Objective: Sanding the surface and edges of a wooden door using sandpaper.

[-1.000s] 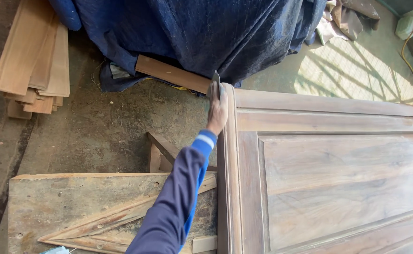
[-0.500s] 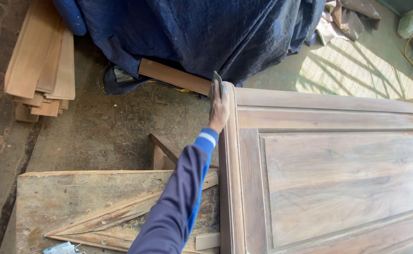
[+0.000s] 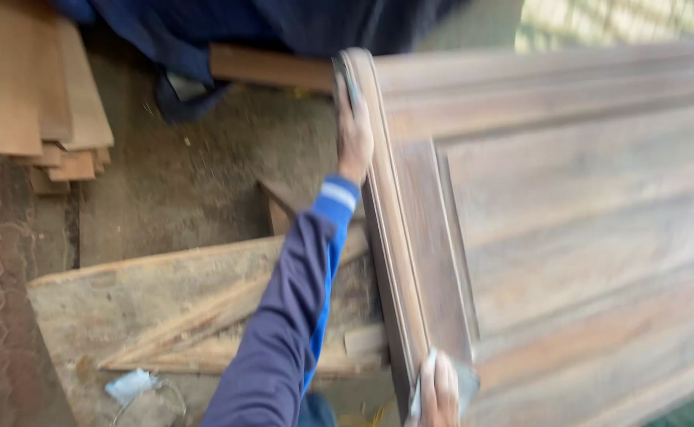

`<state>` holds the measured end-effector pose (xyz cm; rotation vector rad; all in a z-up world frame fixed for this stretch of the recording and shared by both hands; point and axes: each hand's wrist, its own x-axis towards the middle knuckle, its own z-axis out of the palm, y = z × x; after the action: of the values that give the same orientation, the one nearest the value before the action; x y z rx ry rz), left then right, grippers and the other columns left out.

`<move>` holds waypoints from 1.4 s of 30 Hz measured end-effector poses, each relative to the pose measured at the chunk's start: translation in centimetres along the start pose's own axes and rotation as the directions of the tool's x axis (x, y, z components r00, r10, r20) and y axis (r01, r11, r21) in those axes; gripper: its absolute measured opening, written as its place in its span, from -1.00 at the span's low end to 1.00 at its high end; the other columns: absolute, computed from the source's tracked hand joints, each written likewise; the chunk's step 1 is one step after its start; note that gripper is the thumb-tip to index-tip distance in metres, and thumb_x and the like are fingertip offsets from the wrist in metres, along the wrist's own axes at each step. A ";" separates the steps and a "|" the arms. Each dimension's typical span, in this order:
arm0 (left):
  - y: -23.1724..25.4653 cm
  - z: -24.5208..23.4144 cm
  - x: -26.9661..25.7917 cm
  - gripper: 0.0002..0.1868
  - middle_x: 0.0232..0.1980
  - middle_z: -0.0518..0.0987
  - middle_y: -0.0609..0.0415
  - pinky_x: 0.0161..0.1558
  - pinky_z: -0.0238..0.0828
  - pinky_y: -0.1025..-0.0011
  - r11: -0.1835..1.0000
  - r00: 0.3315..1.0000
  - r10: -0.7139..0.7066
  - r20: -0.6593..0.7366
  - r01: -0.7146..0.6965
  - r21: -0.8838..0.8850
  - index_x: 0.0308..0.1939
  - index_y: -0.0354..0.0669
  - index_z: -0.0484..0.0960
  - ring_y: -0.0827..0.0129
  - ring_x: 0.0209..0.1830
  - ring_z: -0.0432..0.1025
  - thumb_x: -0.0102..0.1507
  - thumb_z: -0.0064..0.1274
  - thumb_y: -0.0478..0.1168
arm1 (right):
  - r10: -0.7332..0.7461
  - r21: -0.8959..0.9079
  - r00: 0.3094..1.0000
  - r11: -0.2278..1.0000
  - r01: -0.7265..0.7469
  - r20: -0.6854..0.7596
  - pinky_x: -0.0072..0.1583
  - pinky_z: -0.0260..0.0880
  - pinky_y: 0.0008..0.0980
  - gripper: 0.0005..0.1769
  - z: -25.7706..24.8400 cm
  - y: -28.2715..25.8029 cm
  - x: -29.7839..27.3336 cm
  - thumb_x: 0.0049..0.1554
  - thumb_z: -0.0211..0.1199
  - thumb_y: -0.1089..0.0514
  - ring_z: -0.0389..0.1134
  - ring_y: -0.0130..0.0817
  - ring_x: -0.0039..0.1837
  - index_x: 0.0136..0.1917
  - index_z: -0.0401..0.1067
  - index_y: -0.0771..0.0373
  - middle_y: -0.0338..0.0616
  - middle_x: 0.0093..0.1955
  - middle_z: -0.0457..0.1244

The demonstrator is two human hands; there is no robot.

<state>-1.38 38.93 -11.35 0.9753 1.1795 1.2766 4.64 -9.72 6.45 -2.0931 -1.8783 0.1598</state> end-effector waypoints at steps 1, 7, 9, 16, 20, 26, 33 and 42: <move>1.0 -0.1 0.4 -0.27 0.72 -0.04 -0.23 0.67 -0.23 0.17 1.000 1.000 -0.002 -0.020 0.002 0.023 0.64 -0.25 -0.05 -0.02 0.74 -0.13 0.53 -0.40 0.12 | 0.036 0.001 0.999 0.999 -0.036 0.016 0.54 0.12 0.03 -0.42 0.2 -0.9 3.0 0.15 0.06 0.31 0.15 0.23 0.54 0.45 0.24 0.39 0.28 0.50 0.12; 4.9 -0.2 -13.3 -0.33 0.76 -0.20 -0.19 0.72 -0.36 0.14 0.978 0.996 0.080 0.028 -0.084 0.190 0.69 -0.15 -0.20 -0.05 0.78 -0.27 0.58 -0.48 0.05 | 0.135 -0.012 0.987 0.991 -0.135 0.083 0.52 0.10 0.05 -0.42 -1.2 -4.2 7.4 0.16 0.06 0.36 0.14 0.24 0.54 0.47 0.24 0.39 0.23 0.52 0.12; 7.5 -0.4 -17.8 -0.34 0.76 -0.18 -0.19 0.73 -0.36 0.13 0.960 0.995 0.092 0.042 -0.100 0.263 0.69 -0.14 -0.17 -0.07 0.79 -0.26 0.58 -0.43 0.03 | 0.121 -0.009 0.988 0.993 -0.121 0.093 0.51 0.09 0.05 -0.41 -1.2 -4.1 7.3 0.16 0.07 0.37 0.13 0.24 0.53 0.47 0.24 0.39 0.23 0.52 0.11; 8.9 -2.8 -31.9 -0.37 0.76 -0.18 -0.24 0.76 -0.42 0.13 0.980 0.967 0.066 0.245 -0.109 0.165 0.69 -0.21 -0.20 -0.07 0.80 -0.32 0.56 -0.55 -0.08 | 0.120 0.069 0.993 0.990 -0.120 0.008 0.53 0.14 0.02 -0.46 -1.6 -3.5 4.5 0.22 0.07 0.36 0.19 0.20 0.52 0.48 0.25 0.40 0.24 0.49 0.17; 8.3 -3.0 -33.4 -0.31 0.74 -0.34 -0.25 0.71 -0.53 0.18 0.990 0.966 0.045 0.254 -0.077 0.119 0.67 -0.25 -0.29 0.01 0.77 -0.42 0.56 -0.54 0.00 | 0.189 0.090 0.982 0.978 -0.187 -0.019 0.53 0.15 0.00 -0.49 -4.0 -3.4 -3.0 0.26 0.04 0.34 0.21 0.19 0.51 0.47 0.25 0.41 0.23 0.46 0.20; 5.7 -1.5 -25.9 -0.28 0.80 -0.28 -0.07 0.78 -0.49 0.20 0.998 0.989 0.053 0.139 -0.057 0.028 0.70 -0.18 -0.26 0.19 0.83 -0.37 0.59 -0.53 0.11 | 0.325 -0.002 0.945 0.946 -0.325 -0.030 0.59 0.03 0.05 -0.50 -6.5 0.1 -17.4 0.26 0.02 0.29 0.16 0.17 0.55 0.46 0.26 0.37 0.19 0.47 0.19; 8.2 -3.7 -47.2 -0.23 0.76 -0.41 -0.14 0.72 -0.48 0.18 0.998 0.950 -0.050 0.307 0.062 -0.029 0.67 -0.20 -0.36 0.04 0.78 -0.44 0.54 -0.54 0.14 | 0.321 0.045 0.945 0.947 -0.319 -0.064 0.58 0.03 0.03 -0.47 -6.3 -0.4 -16.4 0.23 0.05 0.30 0.14 0.17 0.57 0.47 0.27 0.37 0.17 0.49 0.18; 6.6 -1.6 -37.6 -0.47 0.39 0.41 -0.27 0.48 0.24 0.15 0.963 0.990 0.129 -0.053 -0.112 0.247 0.42 -0.30 0.27 0.01 0.43 0.35 0.47 -0.14 -0.04 | 0.242 0.064 0.959 0.970 -0.234 -0.150 0.52 0.14 -0.07 -0.49 -5.8 0.0 -16.8 0.22 0.07 0.31 0.19 0.10 0.53 0.45 0.30 0.31 0.12 0.47 0.21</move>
<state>-1.37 1.98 -1.48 1.2061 1.3713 1.2896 4.21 -27.22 9.70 -2.2253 -1.5167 0.0892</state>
